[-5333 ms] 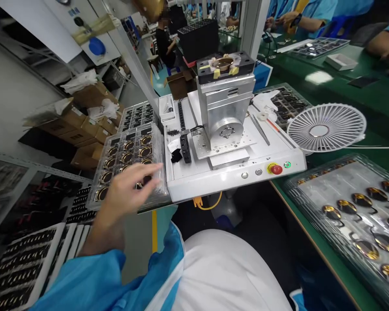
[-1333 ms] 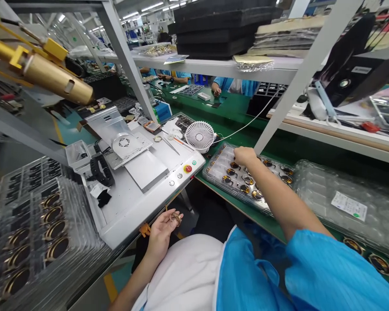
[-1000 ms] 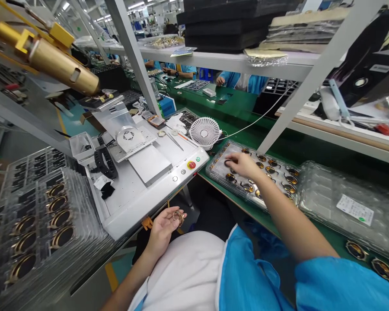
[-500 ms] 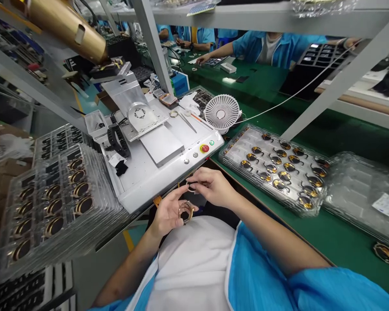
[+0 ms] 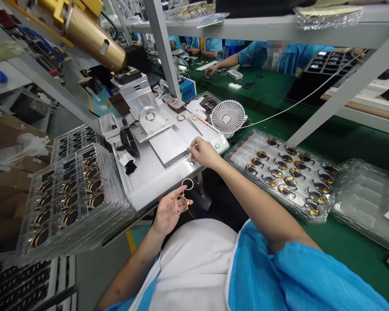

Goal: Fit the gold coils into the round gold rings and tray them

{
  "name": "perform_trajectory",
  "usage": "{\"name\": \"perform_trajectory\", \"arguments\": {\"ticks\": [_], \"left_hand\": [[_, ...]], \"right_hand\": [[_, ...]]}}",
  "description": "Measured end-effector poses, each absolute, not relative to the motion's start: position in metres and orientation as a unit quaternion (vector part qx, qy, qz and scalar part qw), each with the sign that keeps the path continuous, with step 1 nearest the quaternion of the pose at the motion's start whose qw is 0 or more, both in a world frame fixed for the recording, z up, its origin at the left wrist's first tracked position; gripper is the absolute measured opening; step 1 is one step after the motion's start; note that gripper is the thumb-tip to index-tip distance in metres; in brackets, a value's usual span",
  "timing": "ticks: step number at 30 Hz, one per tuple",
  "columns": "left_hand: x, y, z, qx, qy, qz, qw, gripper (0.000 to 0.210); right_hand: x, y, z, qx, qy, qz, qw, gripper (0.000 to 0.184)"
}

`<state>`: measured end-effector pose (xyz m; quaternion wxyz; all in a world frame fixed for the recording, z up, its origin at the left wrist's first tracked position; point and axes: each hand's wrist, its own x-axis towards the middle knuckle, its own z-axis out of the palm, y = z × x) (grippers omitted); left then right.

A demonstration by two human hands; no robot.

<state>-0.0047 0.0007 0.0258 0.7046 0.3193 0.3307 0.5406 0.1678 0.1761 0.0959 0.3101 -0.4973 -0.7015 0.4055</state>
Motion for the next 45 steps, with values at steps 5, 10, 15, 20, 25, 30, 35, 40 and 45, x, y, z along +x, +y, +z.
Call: {"name": "perform_trajectory", "arguments": {"ticks": [5, 10, 15, 20, 25, 30, 35, 40, 45], "left_hand": [[-0.016, -0.014, 0.025, 0.325, 0.338, 0.556, 0.686, 0.086], [-0.025, -0.029, 0.024, 0.389, 0.373, 0.577, 0.614, 0.086], [-0.014, -0.027, 0.029, 0.552, 0.438, 0.531, 0.472, 0.092], [-0.002, -0.011, 0.035, 0.592, 0.467, 0.466, 0.462, 0.079], [-0.001, -0.007, 0.037, 0.633, 0.441, 0.438, 0.462, 0.075], [-0.004, -0.012, 0.036, 0.618, 0.394, 0.485, 0.478, 0.077], [-0.009, -0.007, 0.028, 0.7, 0.371, 0.445, 0.417, 0.08], [-0.012, -0.001, 0.024, 0.82, 0.396, 0.329, 0.251, 0.081], [-0.011, 0.0, 0.022, 0.785, 0.374, 0.377, 0.319, 0.091]], "right_hand": [[0.151, 0.214, 0.096, -0.561, -0.674, 0.379, 0.295, 0.018], [0.166, 0.18, 0.085, -0.577, -0.658, 0.325, 0.357, 0.031], [0.172, 0.104, 0.061, -0.406, -0.595, 0.613, 0.324, 0.049], [0.171, 0.073, 0.047, -0.377, -0.472, 0.7, 0.381, 0.051], [0.178, 0.077, 0.049, -0.388, -0.406, 0.729, 0.391, 0.045], [0.184, 0.076, 0.057, -0.379, -0.421, 0.735, 0.372, 0.041], [0.185, 0.078, 0.061, -0.397, -0.456, 0.716, 0.35, 0.042], [0.188, 0.079, 0.062, -0.385, -0.455, 0.725, 0.346, 0.048], [0.189, 0.076, 0.061, -0.404, -0.428, 0.719, 0.368, 0.05]]}}
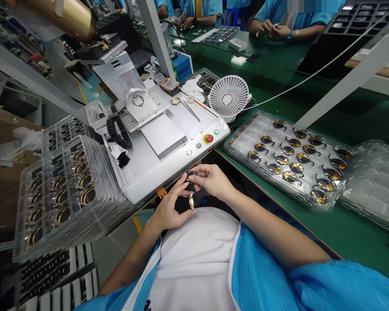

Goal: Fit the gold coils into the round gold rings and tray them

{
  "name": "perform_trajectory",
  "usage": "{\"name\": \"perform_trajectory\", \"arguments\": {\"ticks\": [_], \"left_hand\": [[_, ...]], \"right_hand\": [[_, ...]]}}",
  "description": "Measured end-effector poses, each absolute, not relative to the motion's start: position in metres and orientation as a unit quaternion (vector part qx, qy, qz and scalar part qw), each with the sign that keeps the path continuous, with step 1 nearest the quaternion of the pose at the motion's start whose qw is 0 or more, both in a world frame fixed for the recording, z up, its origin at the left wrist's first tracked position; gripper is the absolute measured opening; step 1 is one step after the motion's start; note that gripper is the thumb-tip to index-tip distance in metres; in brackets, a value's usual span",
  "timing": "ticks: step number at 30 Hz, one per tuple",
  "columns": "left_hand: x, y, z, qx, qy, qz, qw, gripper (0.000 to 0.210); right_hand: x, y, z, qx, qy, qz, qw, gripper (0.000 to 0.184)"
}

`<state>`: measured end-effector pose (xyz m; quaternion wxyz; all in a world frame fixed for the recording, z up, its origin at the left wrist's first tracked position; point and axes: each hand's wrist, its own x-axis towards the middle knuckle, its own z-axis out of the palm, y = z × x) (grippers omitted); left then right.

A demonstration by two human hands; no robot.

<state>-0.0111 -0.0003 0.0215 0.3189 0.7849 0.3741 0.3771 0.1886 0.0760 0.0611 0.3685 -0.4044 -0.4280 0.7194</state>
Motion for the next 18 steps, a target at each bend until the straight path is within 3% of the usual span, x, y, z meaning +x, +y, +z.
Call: {"name": "perform_trajectory", "arguments": {"ticks": [7, 12, 18], "left_hand": [[-0.009, 0.007, 0.017, 0.519, 0.323, 0.609, 0.506, 0.052], [-0.002, 0.007, 0.011, 0.452, 0.321, 0.64, 0.531, 0.051], [0.001, 0.002, -0.001, 0.447, 0.329, 0.642, 0.528, 0.057]], "right_hand": [[0.193, 0.072, 0.064, -0.388, -0.393, 0.765, 0.33, 0.045], [0.181, 0.06, 0.07, -0.379, -0.362, 0.806, 0.276, 0.045], [0.16, 0.045, 0.077, -0.397, -0.355, 0.765, 0.362, 0.044]]}}
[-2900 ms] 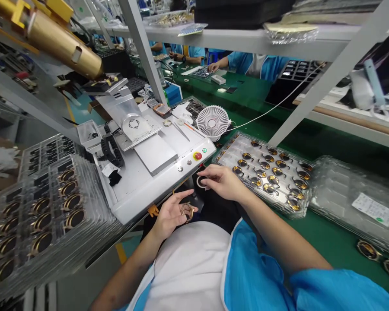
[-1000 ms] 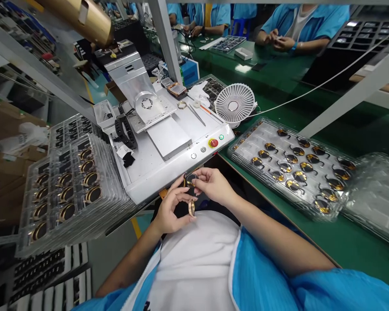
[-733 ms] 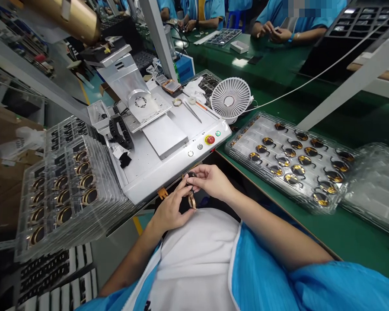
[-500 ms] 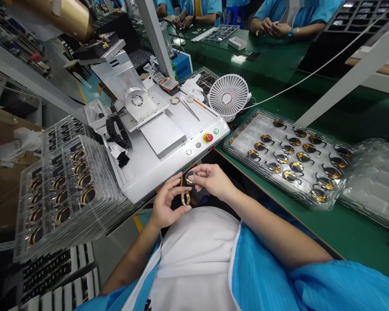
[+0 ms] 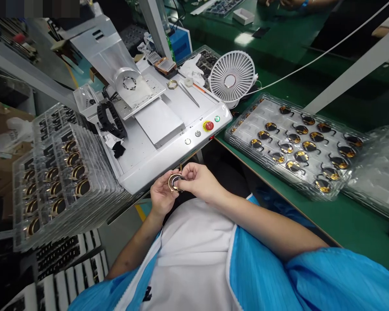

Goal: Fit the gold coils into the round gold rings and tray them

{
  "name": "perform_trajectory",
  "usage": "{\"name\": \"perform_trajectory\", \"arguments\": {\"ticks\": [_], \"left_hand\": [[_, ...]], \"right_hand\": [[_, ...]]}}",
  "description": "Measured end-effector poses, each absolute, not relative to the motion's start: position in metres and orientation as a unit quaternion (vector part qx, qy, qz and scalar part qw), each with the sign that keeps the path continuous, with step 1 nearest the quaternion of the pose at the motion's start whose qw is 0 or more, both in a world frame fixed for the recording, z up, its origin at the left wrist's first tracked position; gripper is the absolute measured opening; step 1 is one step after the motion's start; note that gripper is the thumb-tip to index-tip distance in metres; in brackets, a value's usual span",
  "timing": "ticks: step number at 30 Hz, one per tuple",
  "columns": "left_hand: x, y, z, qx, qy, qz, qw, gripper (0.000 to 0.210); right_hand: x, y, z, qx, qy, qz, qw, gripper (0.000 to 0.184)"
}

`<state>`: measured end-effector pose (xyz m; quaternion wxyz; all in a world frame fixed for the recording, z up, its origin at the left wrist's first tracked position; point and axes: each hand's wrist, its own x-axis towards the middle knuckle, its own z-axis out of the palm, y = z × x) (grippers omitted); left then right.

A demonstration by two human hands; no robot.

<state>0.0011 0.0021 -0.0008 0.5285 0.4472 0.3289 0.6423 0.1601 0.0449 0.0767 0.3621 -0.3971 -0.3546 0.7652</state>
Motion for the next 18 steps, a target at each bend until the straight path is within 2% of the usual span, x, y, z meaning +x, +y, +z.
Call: {"name": "perform_trajectory", "arguments": {"ticks": [6, 18], "left_hand": [[-0.0021, 0.001, -0.0044, 0.461, 0.352, 0.64, 0.503, 0.06], [-0.0026, -0.0004, -0.0054, 0.47, 0.382, 0.634, 0.481, 0.061]], "right_hand": [[0.1545, 0.0417, 0.0777, -0.402, -0.405, 0.726, 0.383, 0.035], [0.1524, 0.042, 0.0774, -0.408, -0.426, 0.72, 0.366, 0.036]]}}
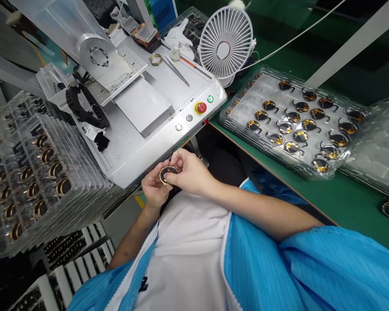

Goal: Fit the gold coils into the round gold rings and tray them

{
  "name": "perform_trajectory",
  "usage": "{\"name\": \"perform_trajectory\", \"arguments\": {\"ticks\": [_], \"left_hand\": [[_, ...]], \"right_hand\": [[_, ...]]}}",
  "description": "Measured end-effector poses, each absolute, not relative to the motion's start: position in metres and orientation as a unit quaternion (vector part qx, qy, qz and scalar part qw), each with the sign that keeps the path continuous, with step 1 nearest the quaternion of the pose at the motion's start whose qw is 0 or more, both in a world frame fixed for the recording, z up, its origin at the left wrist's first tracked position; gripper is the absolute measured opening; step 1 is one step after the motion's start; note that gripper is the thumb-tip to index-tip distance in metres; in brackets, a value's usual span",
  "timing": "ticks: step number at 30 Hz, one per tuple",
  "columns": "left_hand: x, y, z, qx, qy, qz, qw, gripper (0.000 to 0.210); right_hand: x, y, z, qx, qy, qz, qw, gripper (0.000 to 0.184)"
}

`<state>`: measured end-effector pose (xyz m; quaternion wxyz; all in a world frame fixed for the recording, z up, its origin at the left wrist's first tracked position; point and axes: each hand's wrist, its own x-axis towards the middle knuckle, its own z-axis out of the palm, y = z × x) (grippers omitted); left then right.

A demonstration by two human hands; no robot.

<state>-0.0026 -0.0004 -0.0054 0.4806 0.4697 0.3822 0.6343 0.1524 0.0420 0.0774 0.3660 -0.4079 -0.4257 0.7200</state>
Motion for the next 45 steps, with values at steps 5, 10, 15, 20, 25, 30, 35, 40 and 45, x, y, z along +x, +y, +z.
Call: {"name": "perform_trajectory", "arguments": {"ticks": [5, 10, 15, 20, 25, 30, 35, 40, 45], "left_hand": [[-0.002, 0.001, -0.006, 0.446, 0.415, 0.64, 0.468, 0.062], [-0.002, -0.002, -0.008, 0.439, 0.424, 0.642, 0.464, 0.059], [-0.001, -0.003, -0.007, 0.452, 0.406, 0.63, 0.484, 0.055], [0.0, 0.003, 0.0, 0.487, 0.366, 0.614, 0.502, 0.057], [-0.004, 0.008, 0.004, 0.501, 0.359, 0.623, 0.482, 0.056], [-0.01, 0.005, 0.006, 0.47, 0.374, 0.648, 0.469, 0.051], [-0.016, -0.003, 0.013, 0.412, 0.38, 0.612, 0.558, 0.046], [-0.022, -0.005, 0.014, 0.433, 0.39, 0.612, 0.534, 0.067], [-0.022, -0.003, 0.014, 0.467, 0.429, 0.621, 0.46, 0.076]], "right_hand": [[0.153, 0.044, 0.075, -0.398, -0.402, 0.743, 0.359, 0.039], [0.16, 0.049, 0.07, -0.425, -0.389, 0.761, 0.297, 0.051], [0.167, 0.051, 0.061, -0.409, -0.408, 0.774, 0.259, 0.057], [0.169, 0.052, 0.056, -0.382, -0.368, 0.803, 0.27, 0.061], [0.163, 0.049, 0.058, -0.389, -0.37, 0.791, 0.295, 0.062], [0.157, 0.08, 0.063, -0.416, -0.438, 0.758, 0.247, 0.061], [0.159, 0.152, 0.077, -0.5, -0.397, 0.682, 0.357, 0.053], [0.154, 0.191, 0.087, -0.518, -0.393, 0.651, 0.392, 0.042], [0.153, 0.177, 0.094, -0.503, -0.41, 0.63, 0.425, 0.041]]}}
